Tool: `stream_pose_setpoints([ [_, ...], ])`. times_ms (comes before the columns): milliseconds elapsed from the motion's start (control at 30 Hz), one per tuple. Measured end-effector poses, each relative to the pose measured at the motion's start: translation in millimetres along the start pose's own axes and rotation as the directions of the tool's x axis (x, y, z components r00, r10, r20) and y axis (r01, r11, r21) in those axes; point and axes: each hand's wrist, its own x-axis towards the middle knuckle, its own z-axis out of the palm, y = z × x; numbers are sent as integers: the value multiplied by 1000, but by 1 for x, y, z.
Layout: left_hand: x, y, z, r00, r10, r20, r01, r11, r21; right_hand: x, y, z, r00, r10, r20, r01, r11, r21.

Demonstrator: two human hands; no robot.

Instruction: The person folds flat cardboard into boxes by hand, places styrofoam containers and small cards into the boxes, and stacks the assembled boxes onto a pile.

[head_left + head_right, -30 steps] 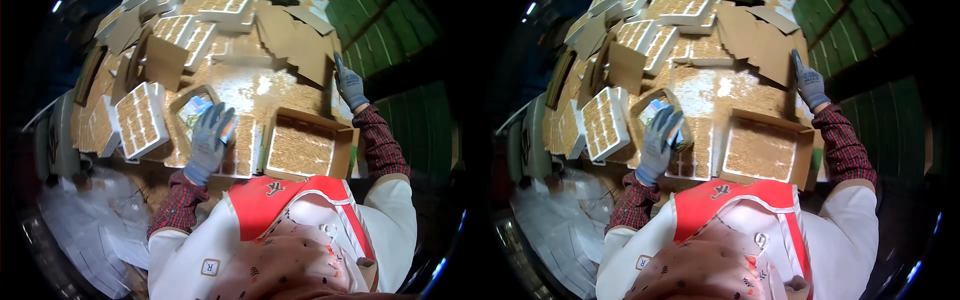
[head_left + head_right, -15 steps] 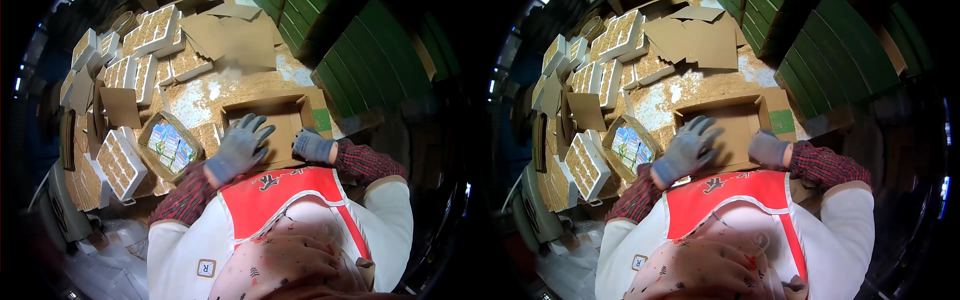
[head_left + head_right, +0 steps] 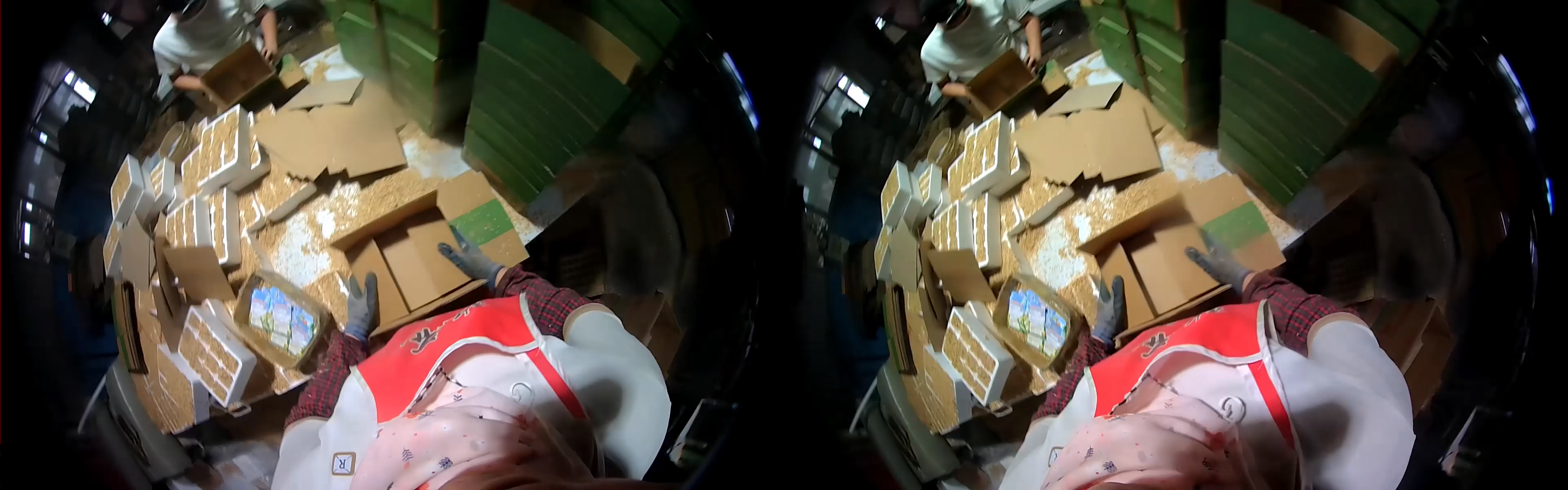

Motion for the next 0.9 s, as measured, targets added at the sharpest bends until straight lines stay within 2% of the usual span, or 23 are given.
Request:
stream_pose_setpoints([
  [33,7,-7,14,998,61,-18,-56,983,176,0,-26,-8,971,191,143,-191,981,-15],
  [67,12,-14,11,1000,0,28,-3,996,94,-2,-39,-9,983,155,103,-167,979,117],
  [100,28,-16,4,995,-62,76,60,998,21,-9,-61,-23,964,216,154,-243,953,180],
  [167,36,41,-16,943,-210,259,212,977,21,-27,-95,-48,989,123,83,-145,922,360],
  [200,38,69,-17,965,-51,259,81,991,-109,-30,-105,-62,996,88,-18,-72,903,424],
  [233,44,101,-21,953,-2,302,55,984,-167,-38,-117,-79,992,59,-112,2,876,481],
  [267,45,147,-22,944,82,320,-24,983,-181,-58,-169,-123,989,60,-138,17,866,501],
  [300,46,193,-23,927,166,336,-103,974,-200,-63,-186,-145,938,-115,-327,298,752,588],
  [333,56,224,-14,874,314,371,-181,919,-350,-78,-204,-174,883,-82,-461,351,767,537],
  [400,77,287,5,700,584,411,-222,725,-652,-100,-237,-235,783,-199,-590,513,742,431],
  [467,111,350,47,550,777,307,-305,528,-792,-120,-255,-286,664,-294,-688,646,689,329],
  [533,136,419,95,423,856,298,-261,430,-864,-128,-262,-332,573,-364,-734,727,639,251],
  [600,162,460,132,449,841,303,-486,514,-707,-126,-259,-370,518,-396,-758,767,607,208],
  [633,170,478,144,550,752,362,-583,657,-479,-122,-254,-385,511,-399,-761,765,615,191],
  [700,223,463,204,537,776,329,-501,608,-615,-106,-245,-408,508,-422,-751,730,673,116],
  [733,294,436,251,521,723,453,-533,690,-490,-95,-240,-414,505,-475,-721,676,736,-11],
  [767,277,436,245,492,717,494,-543,696,-470,-80,-237,-416,500,-545,-673,583,787,-204],
  [800,258,436,237,461,709,534,-554,700,-450,-63,-237,-414,496,-613,-616,503,780,-372],
  [833,252,431,238,469,738,485,-636,663,-395,-46,-252,-402,614,-348,-708,483,875,-11],
  [867,244,426,234,471,771,429,-649,632,-422,-24,-242,-408,744,-16,-668,252,933,258],
  [900,237,425,229,466,800,378,-664,599,-448,-3,-230,-416,781,317,-538,-6,865,501],
])
